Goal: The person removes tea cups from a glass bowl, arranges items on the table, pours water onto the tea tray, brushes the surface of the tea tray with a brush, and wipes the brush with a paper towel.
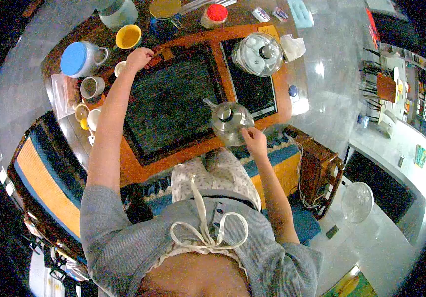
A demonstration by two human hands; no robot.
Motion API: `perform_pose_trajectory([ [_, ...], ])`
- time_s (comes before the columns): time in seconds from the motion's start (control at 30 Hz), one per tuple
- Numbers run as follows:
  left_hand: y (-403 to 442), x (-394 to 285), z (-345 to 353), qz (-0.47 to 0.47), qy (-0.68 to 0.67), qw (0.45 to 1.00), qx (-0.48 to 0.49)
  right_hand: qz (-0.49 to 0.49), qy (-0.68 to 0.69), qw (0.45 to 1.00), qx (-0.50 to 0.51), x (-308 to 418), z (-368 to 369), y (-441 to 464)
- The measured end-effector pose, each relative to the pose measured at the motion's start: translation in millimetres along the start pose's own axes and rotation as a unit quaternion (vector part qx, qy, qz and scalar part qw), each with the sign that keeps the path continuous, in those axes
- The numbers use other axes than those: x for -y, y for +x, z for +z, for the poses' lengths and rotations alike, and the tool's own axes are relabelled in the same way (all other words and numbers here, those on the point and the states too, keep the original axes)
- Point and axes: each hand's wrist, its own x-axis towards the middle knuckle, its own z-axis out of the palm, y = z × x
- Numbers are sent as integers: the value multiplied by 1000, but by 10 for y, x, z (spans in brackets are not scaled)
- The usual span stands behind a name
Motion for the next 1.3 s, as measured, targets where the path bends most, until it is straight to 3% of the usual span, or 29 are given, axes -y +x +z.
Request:
perform_pose_trajectory([
  [0.13,-115,-37,43,76,106,985,-113,16,35,999,31,-106,-14,9],
  [0.2,-201,-25,44,93,40,980,-174,12,104,994,39,-293,15,19],
  [0.3,-473,21,96,80,-100,957,-262,105,308,945,-15,-390,31,-46],
  [0.4,-1136,-128,118,2,-196,928,-316,127,350,927,-37,-651,23,-15],
  [0.43,-1367,-90,177,17,-178,921,-345,122,362,924,-29,-756,11,11],
  [0.53,-2126,79,496,-48,-271,895,-350,90,365,926,-44,-850,-11,114],
  [0.67,-3220,-43,865,-140,-142,912,-358,130,489,852,-133,-616,80,409],
  [0.77,-3916,-82,1211,-211,-176,905,-325,65,476,875,-56,-866,92,740],
  [0.87,-4432,-238,1393,-283,-142,903,-291,-15,462,884,-68,-961,208,1002],
  [1.07,-4731,-393,1613,-332,-181,874,-306,10,451,882,-137,-959,297,1148],
  [1.17,-4753,-262,1828,-329,-223,863,-312,-134,238,946,-172,-1328,306,1371],
  [1.23,-4677,-369,1808,-358,-246,849,-300,-109,218,922,-302,-1069,71,1339],
  [1.3,-4662,-345,1904,-355,-225,864,-278,-164,280,886,-330,-352,-226,1310],
])
